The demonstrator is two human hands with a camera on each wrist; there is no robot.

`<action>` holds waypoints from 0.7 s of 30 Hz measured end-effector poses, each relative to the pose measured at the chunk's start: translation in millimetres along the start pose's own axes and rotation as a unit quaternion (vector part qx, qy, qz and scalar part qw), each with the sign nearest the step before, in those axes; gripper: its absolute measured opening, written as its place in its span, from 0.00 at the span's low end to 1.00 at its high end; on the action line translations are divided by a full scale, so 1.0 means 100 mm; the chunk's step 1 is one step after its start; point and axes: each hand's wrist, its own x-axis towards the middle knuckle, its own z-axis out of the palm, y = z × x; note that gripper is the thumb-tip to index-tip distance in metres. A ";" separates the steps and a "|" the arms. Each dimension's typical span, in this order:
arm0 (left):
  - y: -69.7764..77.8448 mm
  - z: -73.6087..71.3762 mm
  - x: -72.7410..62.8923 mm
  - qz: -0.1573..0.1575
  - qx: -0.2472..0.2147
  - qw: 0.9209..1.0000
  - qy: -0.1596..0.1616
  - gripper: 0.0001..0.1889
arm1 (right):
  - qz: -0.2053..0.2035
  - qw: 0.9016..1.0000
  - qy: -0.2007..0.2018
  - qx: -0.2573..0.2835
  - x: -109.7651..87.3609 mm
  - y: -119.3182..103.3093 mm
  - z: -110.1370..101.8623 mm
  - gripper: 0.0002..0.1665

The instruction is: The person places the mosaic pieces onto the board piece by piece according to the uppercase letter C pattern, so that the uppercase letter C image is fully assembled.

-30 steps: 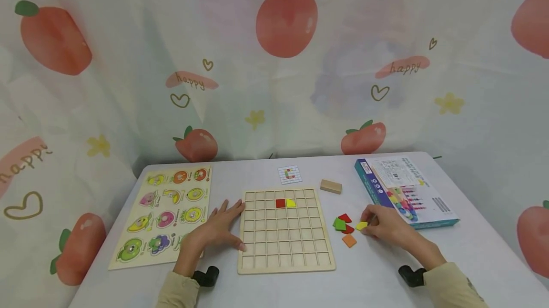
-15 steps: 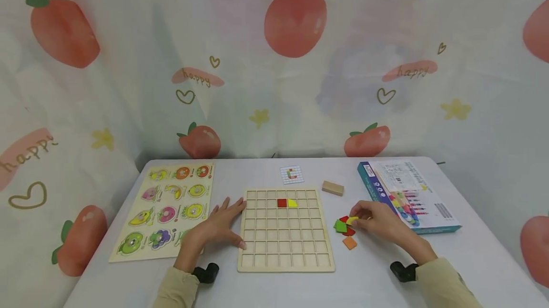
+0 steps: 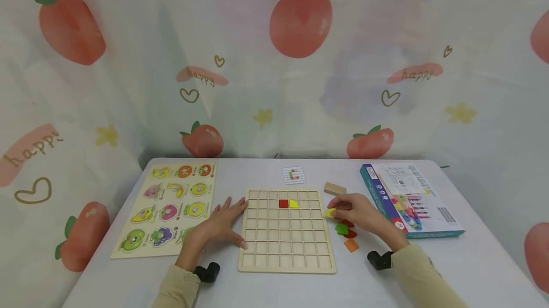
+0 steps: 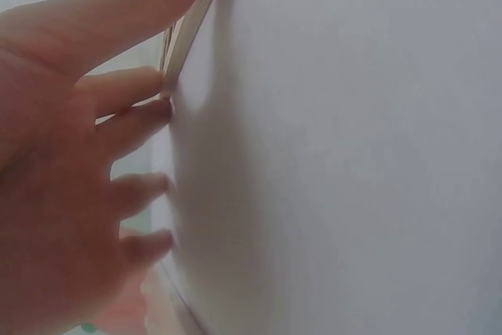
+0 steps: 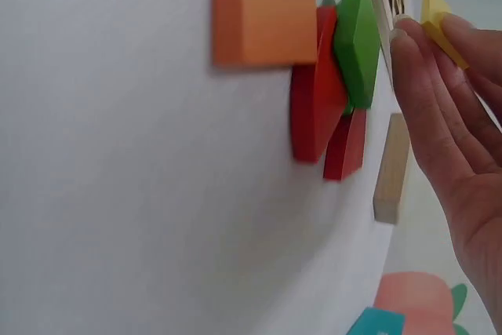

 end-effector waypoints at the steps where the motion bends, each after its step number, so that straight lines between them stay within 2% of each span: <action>1: 0.00 0.00 0.00 0.002 0.001 1.000 0.000 0.59 | 0.000 1.000 -0.002 0.002 0.02 -0.01 0.01 0.09; 12: 0.00 0.01 0.00 -0.004 0.011 1.000 0.001 0.59 | -0.032 0.999 -0.015 0.019 0.32 -0.15 0.16 0.10; 21: -0.02 0.02 0.02 -0.005 0.011 1.000 0.000 0.60 | -0.048 0.998 -0.031 -0.009 0.54 -0.30 0.30 0.09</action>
